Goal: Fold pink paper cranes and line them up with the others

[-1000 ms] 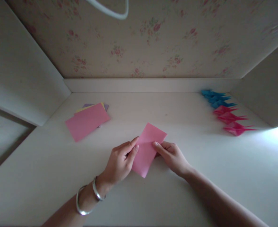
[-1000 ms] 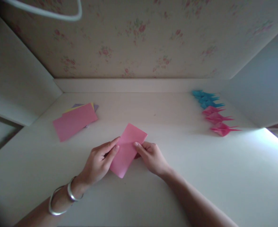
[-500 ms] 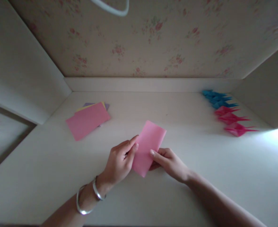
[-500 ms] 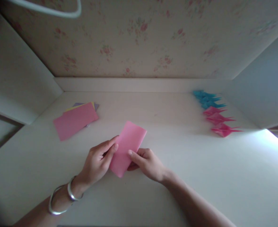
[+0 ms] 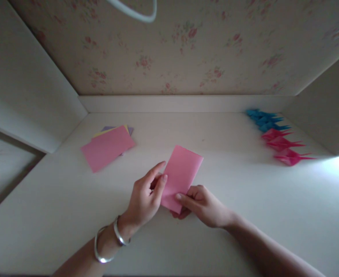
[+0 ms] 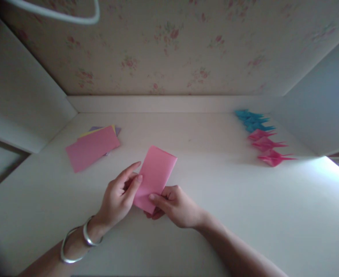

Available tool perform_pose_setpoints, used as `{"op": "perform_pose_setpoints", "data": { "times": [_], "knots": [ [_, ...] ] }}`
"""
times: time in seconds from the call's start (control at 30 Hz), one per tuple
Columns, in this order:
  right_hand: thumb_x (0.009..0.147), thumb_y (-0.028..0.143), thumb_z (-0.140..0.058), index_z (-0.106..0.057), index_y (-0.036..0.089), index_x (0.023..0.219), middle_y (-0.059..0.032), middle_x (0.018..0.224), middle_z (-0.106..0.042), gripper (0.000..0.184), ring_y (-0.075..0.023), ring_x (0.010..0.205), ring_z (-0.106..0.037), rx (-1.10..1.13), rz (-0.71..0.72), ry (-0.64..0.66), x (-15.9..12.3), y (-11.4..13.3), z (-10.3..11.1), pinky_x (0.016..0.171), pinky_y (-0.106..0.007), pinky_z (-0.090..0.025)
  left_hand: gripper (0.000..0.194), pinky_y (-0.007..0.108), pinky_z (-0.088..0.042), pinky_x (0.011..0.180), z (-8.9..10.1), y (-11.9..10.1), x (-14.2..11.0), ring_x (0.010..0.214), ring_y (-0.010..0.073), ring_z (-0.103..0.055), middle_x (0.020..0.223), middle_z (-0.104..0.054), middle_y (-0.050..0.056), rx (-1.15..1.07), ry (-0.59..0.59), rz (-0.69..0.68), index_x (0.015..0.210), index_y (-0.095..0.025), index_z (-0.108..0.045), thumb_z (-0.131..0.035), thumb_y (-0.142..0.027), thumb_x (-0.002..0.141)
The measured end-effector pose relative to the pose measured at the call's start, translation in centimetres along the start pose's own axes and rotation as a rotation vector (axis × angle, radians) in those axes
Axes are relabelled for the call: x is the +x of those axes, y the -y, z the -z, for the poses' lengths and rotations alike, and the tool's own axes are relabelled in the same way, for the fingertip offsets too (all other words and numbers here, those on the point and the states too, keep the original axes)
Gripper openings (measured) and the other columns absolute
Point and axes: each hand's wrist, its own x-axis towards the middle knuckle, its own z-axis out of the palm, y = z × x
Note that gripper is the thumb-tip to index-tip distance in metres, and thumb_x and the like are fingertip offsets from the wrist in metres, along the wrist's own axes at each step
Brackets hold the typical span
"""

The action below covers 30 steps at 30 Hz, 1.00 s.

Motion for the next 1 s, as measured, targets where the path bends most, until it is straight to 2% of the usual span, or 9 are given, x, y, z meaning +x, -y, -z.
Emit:
{"op": "perform_pose_setpoints", "data": {
  "times": [0.23,0.33,0.47,0.53,0.63,0.73,0.87,1.0],
  "knots": [
    [0.083,0.055,-0.066,-0.075,0.013,0.083,-0.0097,0.078,-0.076,0.043,-0.0164,0.069,-0.073,0.017,-0.021,0.105,-0.4,0.3,-0.1,0.067,-0.027,-0.059,0.029,0.019,-0.05,0.06,0.0,-0.2,0.0,0.067,0.0125,-0.064,0.083,-0.071,0.003,-0.055,-0.012,0.049,0.123,-0.018,-0.059,-0.054,-0.029,0.096],
    [0.084,0.057,-0.064,-0.075,0.011,0.079,-0.0105,0.075,-0.076,0.047,-0.0159,0.067,-0.072,-0.032,-0.024,0.114,-0.4,0.2,0.0,0.066,-0.027,-0.059,0.028,0.019,-0.05,0.059,-0.1,-0.2,0.0,0.065,0.0122,-0.063,0.081,-0.07,0.002,-0.068,-0.002,0.06,0.122,-0.018,-0.058,-0.053,-0.03,0.097],
    [0.084,0.059,-0.063,-0.074,0.009,0.084,-0.0123,0.079,-0.076,0.051,-0.017,0.07,-0.072,-0.048,-0.007,0.163,-0.1,0.2,0.2,0.069,-0.028,-0.059,0.029,0.019,-0.051,0.061,-0.2,-0.1,0.1,0.067,0.0123,-0.065,0.084,-0.071,0.003,-0.05,0.008,0.081,0.123,-0.018,-0.057,-0.053,-0.029,0.096],
    [0.085,0.06,-0.06,-0.073,0.01,0.084,-0.0116,0.078,-0.076,0.052,-0.0171,0.069,-0.071,-0.065,0.014,0.113,-0.1,0.3,0.3,0.068,-0.028,-0.057,0.029,0.02,-0.053,0.065,-0.2,-0.1,0.1,0.072,0.0135,-0.068,0.089,-0.073,0.005,-0.046,0.027,0.081,0.122,-0.018,-0.057,-0.054,-0.029,0.096],
    [0.087,0.063,-0.055,-0.073,0.012,0.071,-0.0095,0.065,-0.074,0.057,-0.0162,0.059,-0.068,-0.113,0.004,-0.013,0.0,0.6,0.7,0.061,-0.026,-0.055,0.028,0.021,-0.055,0.071,-0.2,0.0,0.2,0.08,0.0151,-0.071,0.095,-0.074,0.006,-0.052,0.064,0.062,0.122,-0.018,-0.058,-0.054,-0.029,0.096],
    [0.088,0.062,-0.054,-0.072,0.013,0.063,-0.0088,0.06,-0.072,0.058,-0.0158,0.055,-0.066,-0.078,0.018,-0.111,0.2,0.7,1.4,0.059,-0.026,-0.052,0.029,0.02,-0.055,0.069,-0.1,0.0,0.2,0.079,0.0145,-0.071,0.093,-0.075,0.006,-0.08,0.108,0.061,0.123,-0.018,-0.056,-0.053,-0.028,0.096],
    [0.09,0.051,-0.06,-0.07,0.013,0.064,-0.0063,0.059,-0.071,0.047,-0.0153,0.056,-0.064,0.049,0.15,-0.31,0.5,0.0,2.3,0.059,-0.026,-0.049,0.027,0.02,-0.055,0.065,0.1,0.1,0.2,0.078,0.0144,-0.071,0.095,-0.076,0.006,-0.098,0.181,0.043,0.122,-0.019,-0.058,-0.052,-0.028,0.097],
    [0.09,0.043,-0.063,-0.066,0.015,0.061,-0.0032,0.056,-0.066,0.041,-0.0138,0.053,-0.06,0.159,0.284,-0.455,1.0,-0.4,3.1,0.054,-0.025,-0.047,0.026,0.021,-0.055,0.07,0.2,0.1,0.2,0.082,0.0156,-0.071,0.098,-0.076,0.007,-0.066,0.176,0.008,0.119,-0.018,-0.06,-0.054,-0.026,0.096]
  ]
}}
